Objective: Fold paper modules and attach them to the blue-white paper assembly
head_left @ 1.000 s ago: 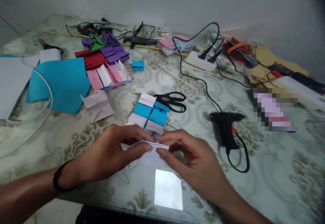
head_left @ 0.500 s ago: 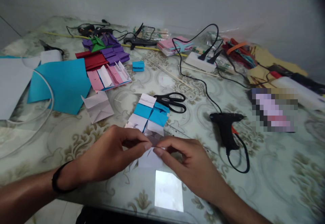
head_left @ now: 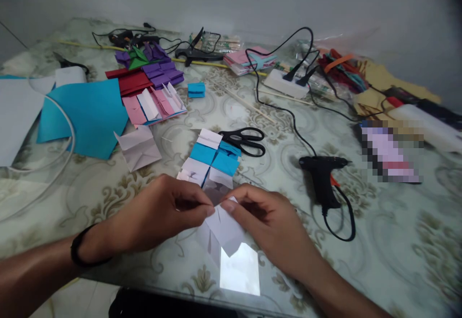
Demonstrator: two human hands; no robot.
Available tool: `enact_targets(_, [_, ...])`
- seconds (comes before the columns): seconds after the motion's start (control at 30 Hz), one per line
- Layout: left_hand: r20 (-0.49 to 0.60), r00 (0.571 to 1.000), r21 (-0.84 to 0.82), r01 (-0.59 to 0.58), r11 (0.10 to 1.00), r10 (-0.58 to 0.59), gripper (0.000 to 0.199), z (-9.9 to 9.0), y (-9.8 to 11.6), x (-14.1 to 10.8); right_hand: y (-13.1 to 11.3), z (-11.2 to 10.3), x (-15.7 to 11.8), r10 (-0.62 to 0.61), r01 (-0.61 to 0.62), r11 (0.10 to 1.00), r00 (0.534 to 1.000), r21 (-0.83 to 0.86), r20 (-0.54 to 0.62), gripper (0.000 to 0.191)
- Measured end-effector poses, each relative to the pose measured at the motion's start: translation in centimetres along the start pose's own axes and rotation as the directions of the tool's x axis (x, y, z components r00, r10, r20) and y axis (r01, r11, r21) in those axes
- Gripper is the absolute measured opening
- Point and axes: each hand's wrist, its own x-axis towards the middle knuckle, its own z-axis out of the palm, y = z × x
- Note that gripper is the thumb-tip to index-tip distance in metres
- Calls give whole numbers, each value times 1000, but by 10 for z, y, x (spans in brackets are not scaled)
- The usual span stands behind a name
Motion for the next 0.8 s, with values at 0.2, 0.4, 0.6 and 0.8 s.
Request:
enact_targets(0.2, [4, 1000, -1, 14, 1000, -14, 24, 1, -2, 0, 0, 1, -1, 20, -23, 998, 999, 65, 42, 30])
enact_targets(0.4, [0, 1000, 3, 28, 1000, -28, 25, 1, -3, -1, 0, 0, -2, 16, -19, 999, 998, 41, 60, 38])
enact_targets(0.6, [-14, 999, -8, 52, 999, -52, 25, 3, 3, -1, 1, 0, 0, -23, 24, 999, 999, -44, 39, 44])
enact_targets(0.8, [40, 999, -121, 22, 992, -17, 31, 1, 1, 0, 2, 1, -3, -101, 103, 991, 995, -92, 22, 31])
